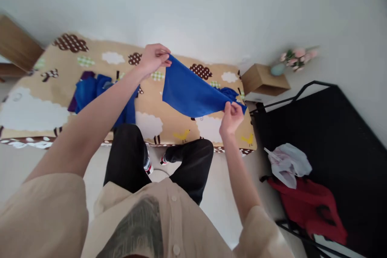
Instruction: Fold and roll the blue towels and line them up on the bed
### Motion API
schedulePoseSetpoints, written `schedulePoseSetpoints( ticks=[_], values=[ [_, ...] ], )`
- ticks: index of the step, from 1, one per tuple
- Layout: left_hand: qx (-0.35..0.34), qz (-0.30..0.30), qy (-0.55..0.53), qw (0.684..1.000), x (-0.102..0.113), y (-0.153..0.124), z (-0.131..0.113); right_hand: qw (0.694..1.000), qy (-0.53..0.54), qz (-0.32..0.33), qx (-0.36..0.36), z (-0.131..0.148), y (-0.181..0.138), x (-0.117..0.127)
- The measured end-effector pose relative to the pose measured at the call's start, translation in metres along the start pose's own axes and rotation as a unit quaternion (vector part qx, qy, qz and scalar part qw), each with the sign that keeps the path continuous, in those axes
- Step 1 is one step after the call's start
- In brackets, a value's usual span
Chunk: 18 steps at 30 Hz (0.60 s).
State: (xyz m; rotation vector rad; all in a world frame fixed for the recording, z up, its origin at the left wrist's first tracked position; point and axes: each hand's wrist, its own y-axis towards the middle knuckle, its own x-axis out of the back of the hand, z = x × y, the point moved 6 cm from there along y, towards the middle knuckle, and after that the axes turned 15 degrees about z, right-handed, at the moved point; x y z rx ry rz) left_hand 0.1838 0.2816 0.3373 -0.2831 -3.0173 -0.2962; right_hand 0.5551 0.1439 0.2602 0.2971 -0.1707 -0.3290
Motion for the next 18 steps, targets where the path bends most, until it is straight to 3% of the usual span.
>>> schedulePoseSetpoints(
  ticks=[4, 8, 12, 18],
  values=[
    [-0.054, -0.025, 0.031, 0.998, 0.034, -0.044, -0.08, 0.992, 0.033, 0.046, 0.114, 0.077, 0.041, 0.005],
    [-0.096, -0.045, 0.051, 0.993, 0.048, -0.082, -0.133, 0.981, 0.044, 0.121, 0.142, 0.13, 0.051, 0.005],
    [-0.091, -0.05, 0.051, 0.993, 0.053, -0.115, -0.155, 0.978, 0.062, 0.173, 0.095, 0.153, 0.039, 0.009],
    [-0.04, -0.035, -0.005, 0.999, 0.052, -0.151, -0.162, 0.966, 0.092, 0.239, -0.023, 0.161, 0.002, 0.017]
  ],
)
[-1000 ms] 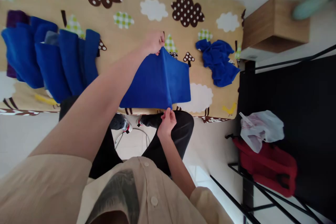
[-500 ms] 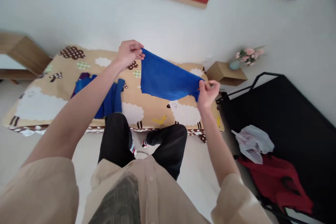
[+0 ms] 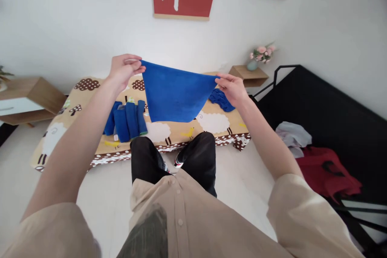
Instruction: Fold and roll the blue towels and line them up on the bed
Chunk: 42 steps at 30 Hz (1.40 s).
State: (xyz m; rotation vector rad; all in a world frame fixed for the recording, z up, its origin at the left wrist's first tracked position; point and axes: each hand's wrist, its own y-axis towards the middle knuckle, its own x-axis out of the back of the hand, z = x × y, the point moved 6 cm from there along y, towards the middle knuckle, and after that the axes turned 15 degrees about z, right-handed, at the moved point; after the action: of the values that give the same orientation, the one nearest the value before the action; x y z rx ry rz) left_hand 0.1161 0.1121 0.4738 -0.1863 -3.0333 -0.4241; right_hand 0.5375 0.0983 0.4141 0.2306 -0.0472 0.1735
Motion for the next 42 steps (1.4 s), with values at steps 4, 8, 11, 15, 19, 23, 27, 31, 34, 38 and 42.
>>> schedulePoseSetpoints(
  ticks=[4, 8, 11, 15, 19, 23, 27, 31, 34, 38, 42],
  values=[
    [0.081, 0.014, -0.042, 0.996, 0.0, -0.022, 0.014, 0.993, 0.072, 0.001, -0.096, -0.004, -0.027, -0.011],
    [0.161, 0.04, -0.065, 0.984, -0.003, -0.041, 0.047, 0.977, 0.114, -0.019, -0.177, -0.018, -0.051, -0.018],
    [0.195, 0.047, -0.082, 0.976, -0.005, -0.048, 0.075, 0.968, 0.116, -0.041, -0.22, -0.037, -0.057, -0.015],
    [0.228, 0.042, -0.095, 0.968, -0.007, -0.046, 0.114, 0.962, 0.109, -0.044, -0.246, -0.071, -0.045, -0.013],
    [0.261, -0.008, -0.119, 0.958, -0.009, -0.038, 0.163, 0.961, 0.098, -0.05, -0.254, -0.119, -0.015, -0.022],
    [0.285, -0.063, -0.134, 0.947, -0.01, -0.015, 0.213, 0.957, 0.092, -0.091, -0.259, -0.167, 0.033, -0.037],
    [0.202, -0.134, -0.09, 0.966, 0.004, 0.031, 0.228, 0.979, 0.035, -0.11, -0.166, -0.177, 0.096, -0.046],
    [0.044, -0.178, -0.012, 0.983, 0.018, 0.044, 0.222, 0.994, -0.038, -0.099, -0.025, -0.171, 0.119, -0.052],
    [0.017, -0.201, 0.036, 0.979, 0.018, 0.011, 0.245, 0.992, -0.08, -0.095, 0.003, -0.196, 0.094, -0.059],
    [0.146, -0.185, 0.116, 0.965, 0.002, -0.059, 0.321, 0.984, -0.145, -0.058, -0.088, -0.275, 0.032, -0.071],
    [0.387, -0.1, 0.193, 0.896, -0.026, -0.136, 0.414, 0.935, -0.217, -0.027, -0.279, -0.365, -0.035, -0.077]
  ],
)
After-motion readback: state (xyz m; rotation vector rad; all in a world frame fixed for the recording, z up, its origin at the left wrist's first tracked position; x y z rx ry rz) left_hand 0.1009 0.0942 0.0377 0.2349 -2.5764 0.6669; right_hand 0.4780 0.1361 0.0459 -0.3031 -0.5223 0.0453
